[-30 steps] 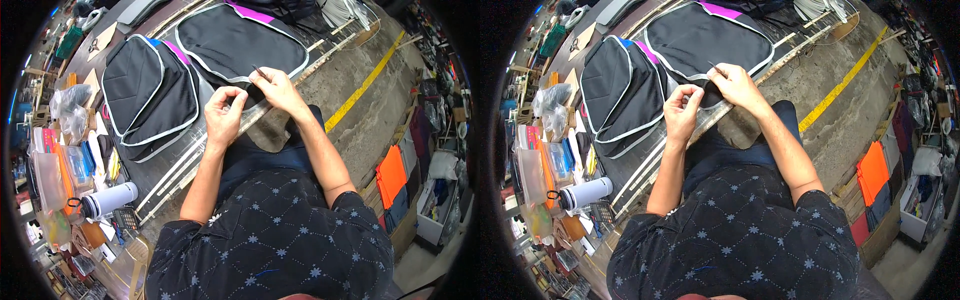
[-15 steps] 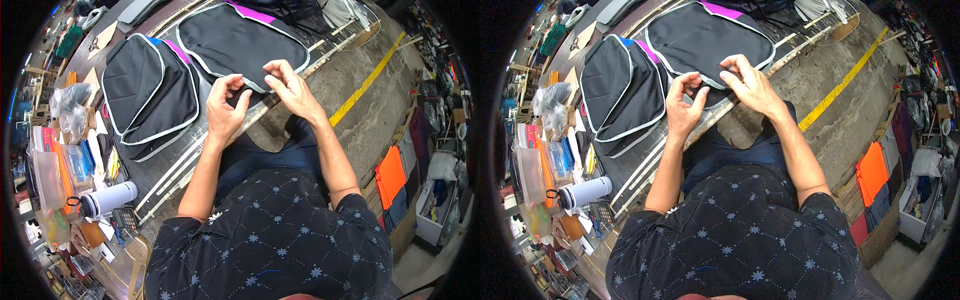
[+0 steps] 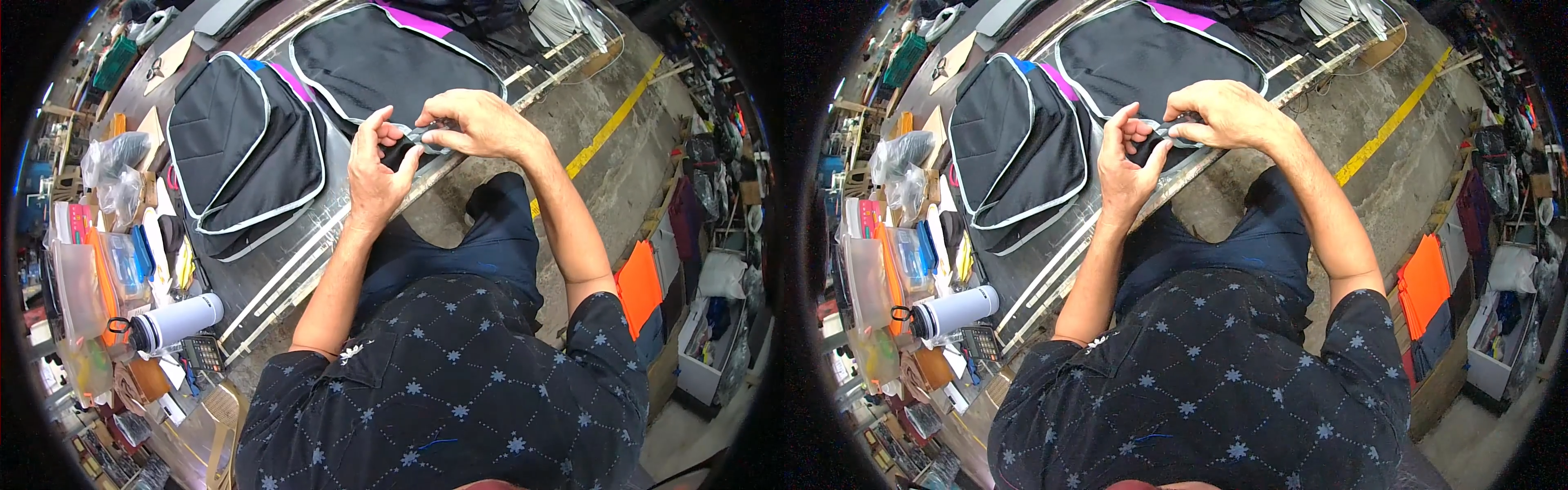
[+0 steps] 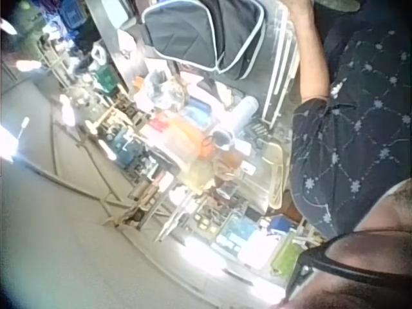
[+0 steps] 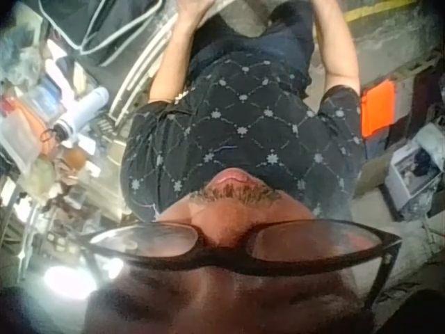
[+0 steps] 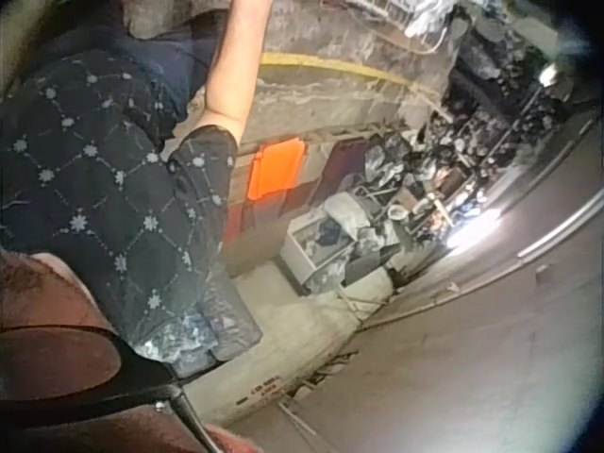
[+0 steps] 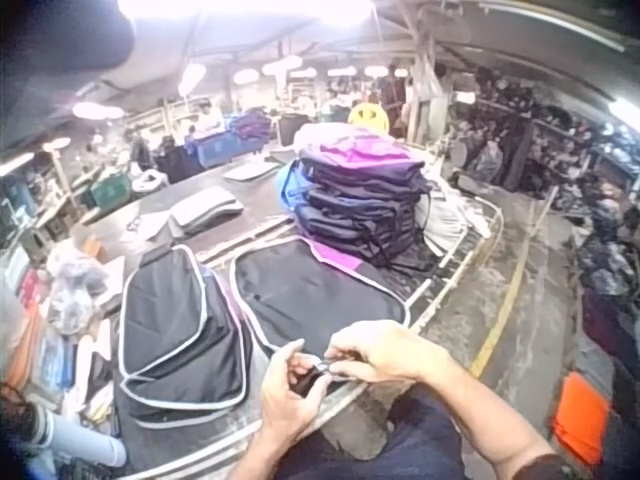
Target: Trimming excess threads from manufactured backpacks using scissors.
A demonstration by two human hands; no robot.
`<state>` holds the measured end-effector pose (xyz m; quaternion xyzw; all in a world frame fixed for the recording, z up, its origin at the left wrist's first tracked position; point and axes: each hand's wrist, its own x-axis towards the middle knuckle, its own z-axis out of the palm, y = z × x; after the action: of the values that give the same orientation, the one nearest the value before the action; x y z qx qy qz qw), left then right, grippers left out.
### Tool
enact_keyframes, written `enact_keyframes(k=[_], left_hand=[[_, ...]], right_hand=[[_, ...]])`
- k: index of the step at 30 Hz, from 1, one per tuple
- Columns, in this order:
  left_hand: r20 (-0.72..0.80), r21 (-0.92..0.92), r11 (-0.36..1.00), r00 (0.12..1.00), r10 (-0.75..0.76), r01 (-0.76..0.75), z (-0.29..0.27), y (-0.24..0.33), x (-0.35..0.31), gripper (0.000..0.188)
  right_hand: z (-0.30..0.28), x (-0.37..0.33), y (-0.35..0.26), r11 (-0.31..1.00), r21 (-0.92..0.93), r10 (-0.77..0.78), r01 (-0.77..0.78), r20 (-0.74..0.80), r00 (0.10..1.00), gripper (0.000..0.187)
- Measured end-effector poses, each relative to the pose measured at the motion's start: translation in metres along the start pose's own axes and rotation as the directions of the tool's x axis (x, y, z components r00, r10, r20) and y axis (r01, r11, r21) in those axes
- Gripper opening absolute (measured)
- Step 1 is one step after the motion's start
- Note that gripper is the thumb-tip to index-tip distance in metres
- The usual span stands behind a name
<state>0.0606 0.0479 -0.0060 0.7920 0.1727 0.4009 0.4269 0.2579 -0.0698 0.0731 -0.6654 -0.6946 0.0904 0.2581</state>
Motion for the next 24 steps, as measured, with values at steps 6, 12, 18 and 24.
enact_keyframes(k=[6,12,18,24], left_hand=[[0.012,0.003,1.000,1.000,-0.003,0.003,0.0008,-0.0001,-0.0004,0.077],[0.011,-0.005,1.000,1.000,0.007,-0.007,0.0009,0.0027,-0.0004,0.076],[0.006,-0.001,1.000,1.000,0.010,-0.010,0.0006,0.0017,-0.0005,0.076],[0.009,-0.002,1.000,1.000,0.016,-0.016,0.0006,0.0037,-0.0008,0.076]], right_hand=[[-0.0003,0.0003,0.0020,1.000,0.011,0.025,-0.025,0.030,0.999,0.024],[-0.0030,-0.0020,0.0035,0.993,0.073,0.092,-0.096,0.056,0.994,0.024],[-0.0055,-0.0003,-0.0017,0.988,0.102,0.108,-0.116,0.072,0.991,0.027],[-0.0014,0.0011,0.0010,0.991,0.105,0.080,-0.088,0.077,0.994,0.028]])
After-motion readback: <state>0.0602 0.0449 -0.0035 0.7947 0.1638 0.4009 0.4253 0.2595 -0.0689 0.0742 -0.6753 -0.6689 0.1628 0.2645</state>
